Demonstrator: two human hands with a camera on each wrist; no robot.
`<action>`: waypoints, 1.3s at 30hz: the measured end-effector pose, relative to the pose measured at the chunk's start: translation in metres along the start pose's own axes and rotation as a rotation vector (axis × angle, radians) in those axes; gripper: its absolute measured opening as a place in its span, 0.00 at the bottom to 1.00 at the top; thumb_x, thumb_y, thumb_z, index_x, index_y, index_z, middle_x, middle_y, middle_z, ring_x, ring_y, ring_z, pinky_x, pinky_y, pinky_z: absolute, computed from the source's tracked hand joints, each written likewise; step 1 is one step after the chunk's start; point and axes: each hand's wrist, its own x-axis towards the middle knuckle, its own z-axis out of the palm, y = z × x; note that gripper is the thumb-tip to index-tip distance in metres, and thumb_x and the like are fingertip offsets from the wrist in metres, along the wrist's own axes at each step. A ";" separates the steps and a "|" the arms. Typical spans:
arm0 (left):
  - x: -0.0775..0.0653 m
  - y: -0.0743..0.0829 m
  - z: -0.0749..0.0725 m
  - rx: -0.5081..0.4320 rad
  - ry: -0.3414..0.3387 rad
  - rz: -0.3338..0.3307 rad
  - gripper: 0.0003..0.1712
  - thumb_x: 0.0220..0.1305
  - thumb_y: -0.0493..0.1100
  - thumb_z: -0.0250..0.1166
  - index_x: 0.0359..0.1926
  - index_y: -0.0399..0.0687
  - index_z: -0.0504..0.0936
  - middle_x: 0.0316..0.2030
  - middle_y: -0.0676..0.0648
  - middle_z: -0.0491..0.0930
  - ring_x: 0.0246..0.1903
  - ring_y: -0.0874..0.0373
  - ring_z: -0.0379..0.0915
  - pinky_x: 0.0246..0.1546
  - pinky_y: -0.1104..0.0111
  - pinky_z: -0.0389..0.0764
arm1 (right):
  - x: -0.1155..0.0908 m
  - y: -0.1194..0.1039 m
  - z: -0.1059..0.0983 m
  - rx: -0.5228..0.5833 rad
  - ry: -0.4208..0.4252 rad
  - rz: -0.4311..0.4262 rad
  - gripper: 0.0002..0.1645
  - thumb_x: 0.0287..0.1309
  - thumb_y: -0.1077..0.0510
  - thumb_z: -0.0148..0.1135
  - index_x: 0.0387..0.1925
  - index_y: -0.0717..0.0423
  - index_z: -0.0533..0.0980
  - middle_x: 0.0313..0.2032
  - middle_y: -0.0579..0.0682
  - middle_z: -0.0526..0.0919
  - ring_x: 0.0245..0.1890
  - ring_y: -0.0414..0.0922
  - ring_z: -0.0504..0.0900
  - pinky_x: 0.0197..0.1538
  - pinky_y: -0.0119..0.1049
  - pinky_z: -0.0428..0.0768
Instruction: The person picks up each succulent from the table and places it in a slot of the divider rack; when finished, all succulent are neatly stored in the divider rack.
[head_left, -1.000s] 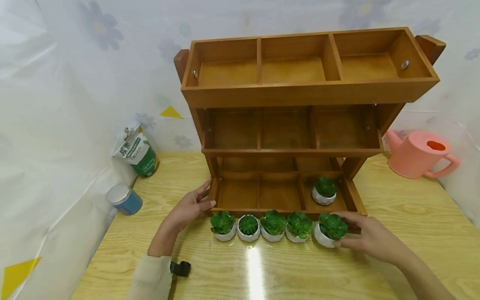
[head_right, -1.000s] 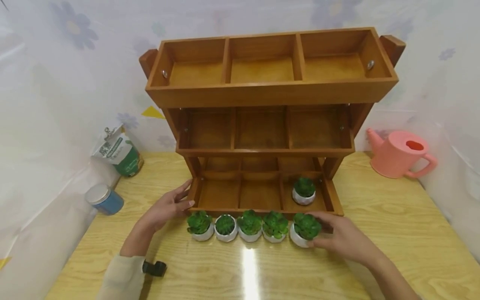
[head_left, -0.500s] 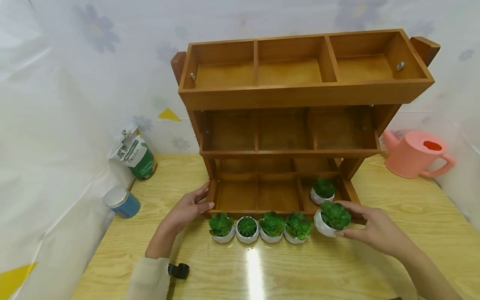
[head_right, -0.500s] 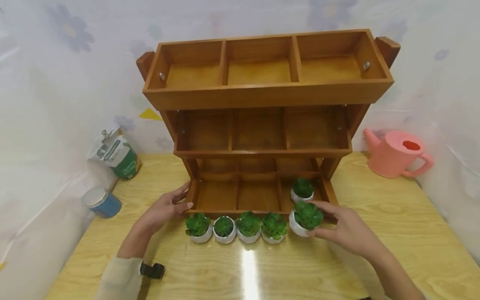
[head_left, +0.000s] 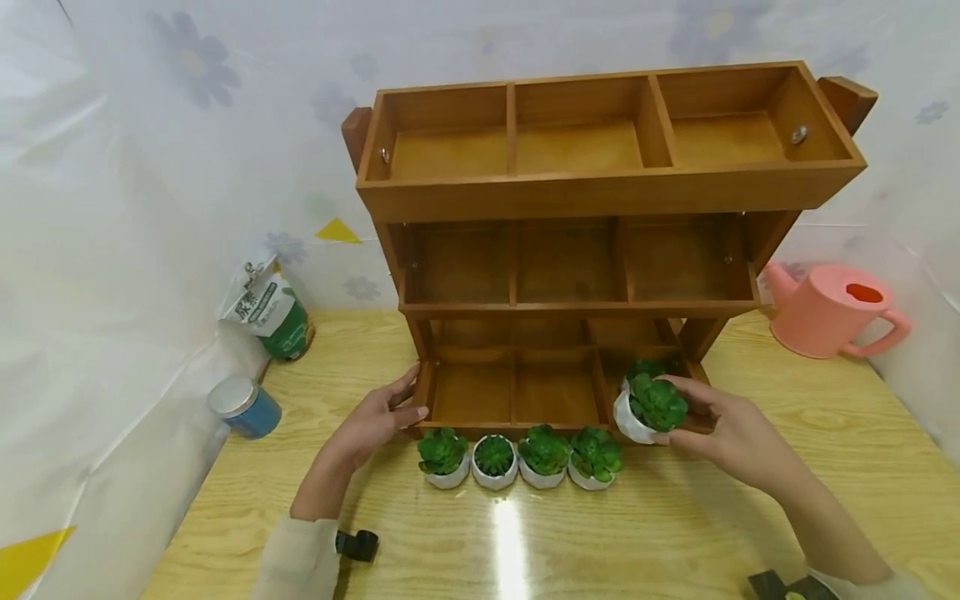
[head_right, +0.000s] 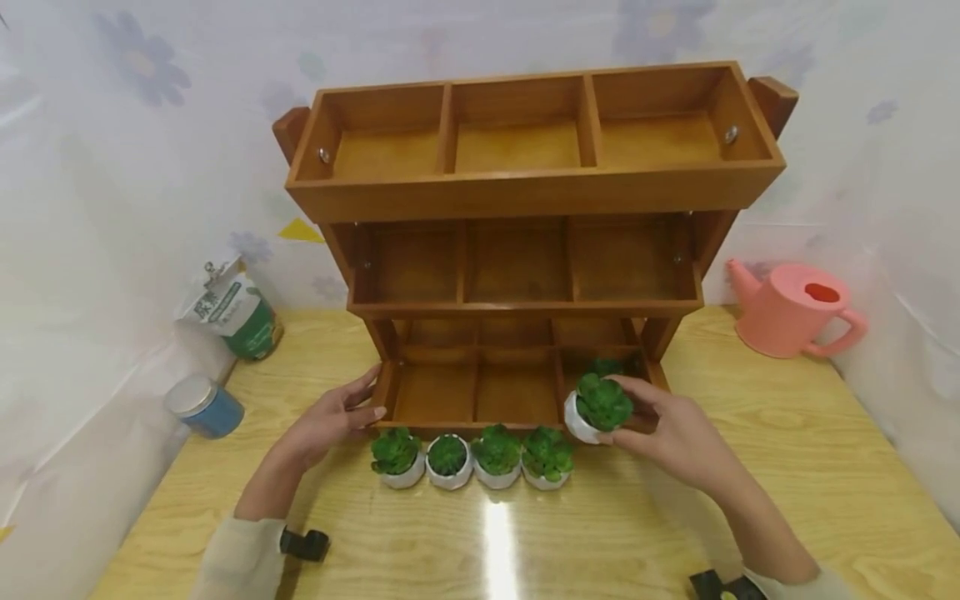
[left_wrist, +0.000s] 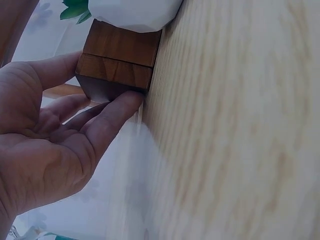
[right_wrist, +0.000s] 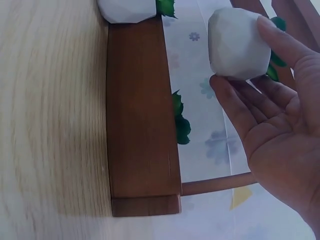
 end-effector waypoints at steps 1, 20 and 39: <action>0.000 0.000 0.000 -0.002 0.000 -0.002 0.44 0.75 0.42 0.60 0.81 0.68 0.47 0.80 0.41 0.47 0.73 0.39 0.62 0.57 0.54 0.82 | 0.002 0.000 0.000 0.007 -0.003 0.003 0.38 0.55 0.51 0.77 0.67 0.50 0.74 0.50 0.54 0.87 0.43 0.25 0.82 0.39 0.26 0.83; 0.000 -0.003 0.003 0.001 0.006 -0.007 0.43 0.76 0.42 0.58 0.81 0.71 0.45 0.81 0.41 0.45 0.75 0.39 0.57 0.64 0.47 0.75 | 0.040 -0.002 0.021 0.011 -0.020 0.034 0.39 0.60 0.44 0.73 0.68 0.57 0.73 0.55 0.56 0.85 0.49 0.40 0.87 0.45 0.23 0.82; -0.002 0.001 0.003 0.014 0.020 -0.006 0.43 0.76 0.41 0.57 0.81 0.69 0.46 0.81 0.40 0.45 0.76 0.39 0.54 0.66 0.43 0.71 | 0.071 -0.011 0.053 -0.020 -0.079 -0.033 0.37 0.58 0.47 0.74 0.66 0.52 0.73 0.49 0.47 0.88 0.47 0.43 0.86 0.45 0.33 0.83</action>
